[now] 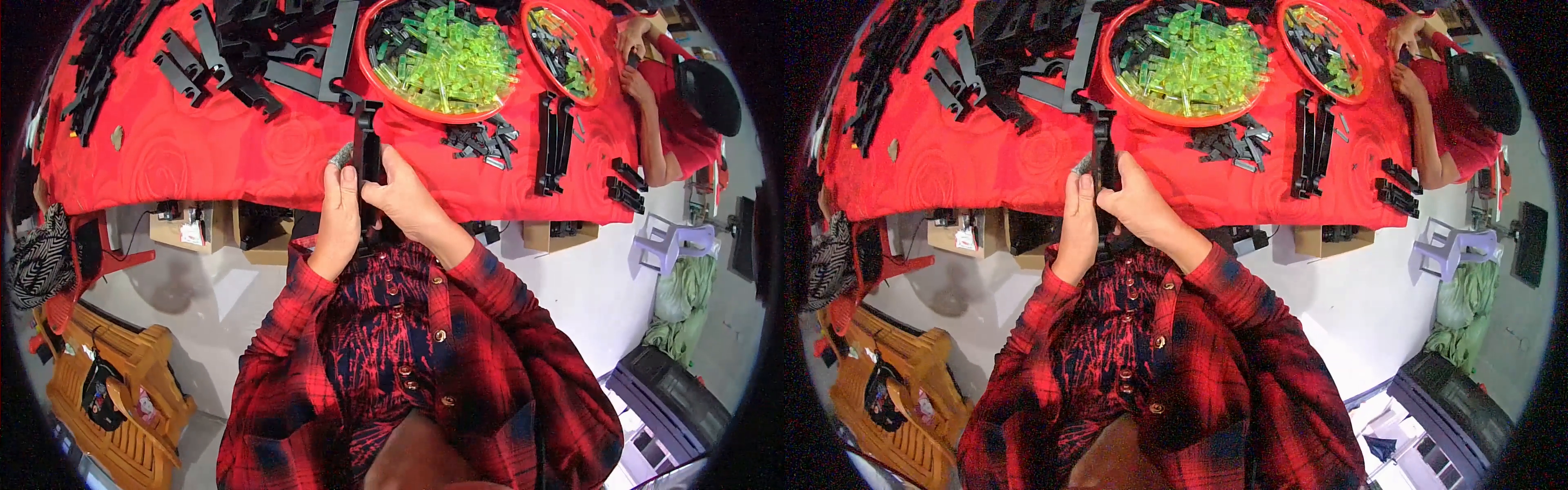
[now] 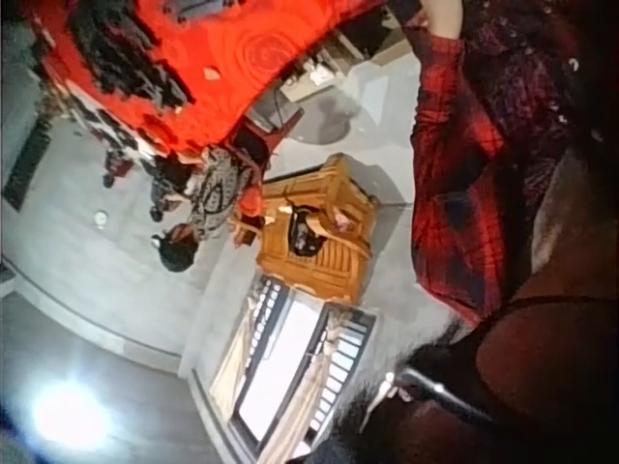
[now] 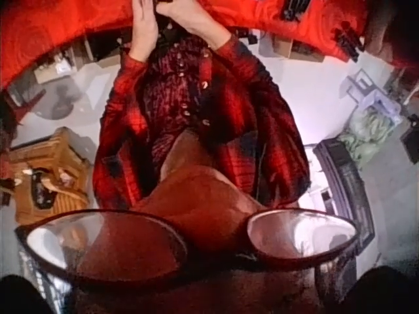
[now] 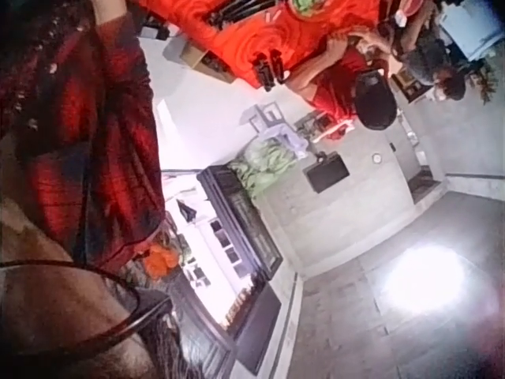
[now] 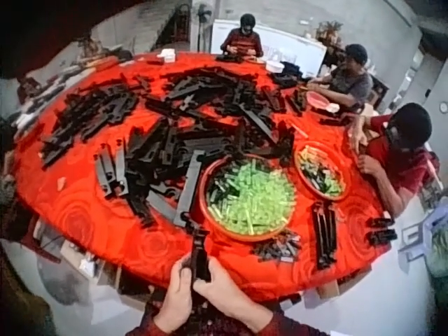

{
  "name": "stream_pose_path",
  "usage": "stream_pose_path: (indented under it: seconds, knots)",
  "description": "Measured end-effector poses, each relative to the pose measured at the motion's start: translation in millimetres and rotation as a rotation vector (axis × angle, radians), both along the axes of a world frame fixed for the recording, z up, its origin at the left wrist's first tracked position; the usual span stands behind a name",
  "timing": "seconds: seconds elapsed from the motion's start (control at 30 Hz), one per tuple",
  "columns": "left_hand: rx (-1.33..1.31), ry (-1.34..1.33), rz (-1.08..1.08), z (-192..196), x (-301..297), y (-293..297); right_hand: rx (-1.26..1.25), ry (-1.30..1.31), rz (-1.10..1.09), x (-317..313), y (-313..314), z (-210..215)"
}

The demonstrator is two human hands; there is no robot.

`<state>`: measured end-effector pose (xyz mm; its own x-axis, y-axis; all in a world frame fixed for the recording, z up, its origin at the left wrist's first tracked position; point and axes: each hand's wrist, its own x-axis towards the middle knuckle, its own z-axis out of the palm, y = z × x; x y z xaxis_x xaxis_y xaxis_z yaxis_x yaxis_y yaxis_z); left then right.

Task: The person assembles black plastic toy gun parts by hand, including the toy gun frame and plastic magazine parts.

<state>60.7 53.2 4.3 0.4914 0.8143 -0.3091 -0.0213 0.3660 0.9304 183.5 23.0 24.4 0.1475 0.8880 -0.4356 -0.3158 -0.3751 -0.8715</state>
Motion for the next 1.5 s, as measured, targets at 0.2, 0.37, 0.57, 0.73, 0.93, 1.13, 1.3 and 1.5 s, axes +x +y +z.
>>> stream_pose_path:
  seconds: [0.2, 0.37, 0.57, 0.73, 0.93, 1.13, 1.3, 1.5]
  knots:
    - [0.011, 0.024, -0.041, 5, 3, 6, 0.231, -0.415, -0.039, 6, -10, -16]
    - [-0.250, -0.085, -0.134, 14, -6, 13, 0.226, -0.580, -0.284, 32, -40, 1]
    - [-0.312, -0.161, -0.151, 5, -9, 5, 0.214, -1.630, -0.270, 86, -75, -15]
    - [-0.272, -0.197, -0.177, 6, -13, -2, 0.023, -1.816, -0.361, 107, -96, -39]
    - [-0.244, -0.124, -0.207, 13, -17, -11, 0.097, -1.762, -0.439, 122, -98, -45]
    - [-0.295, -0.118, -0.221, 11, -23, -19, 0.256, -1.858, -0.276, 158, -64, -38]
    - [-0.277, -0.090, -0.217, 12, -31, -25, 0.209, -1.958, -0.104, 169, -59, -36]
    - [-0.252, -0.076, -0.212, 9, -34, -28, 0.270, -1.961, -0.041, 178, -54, -34]
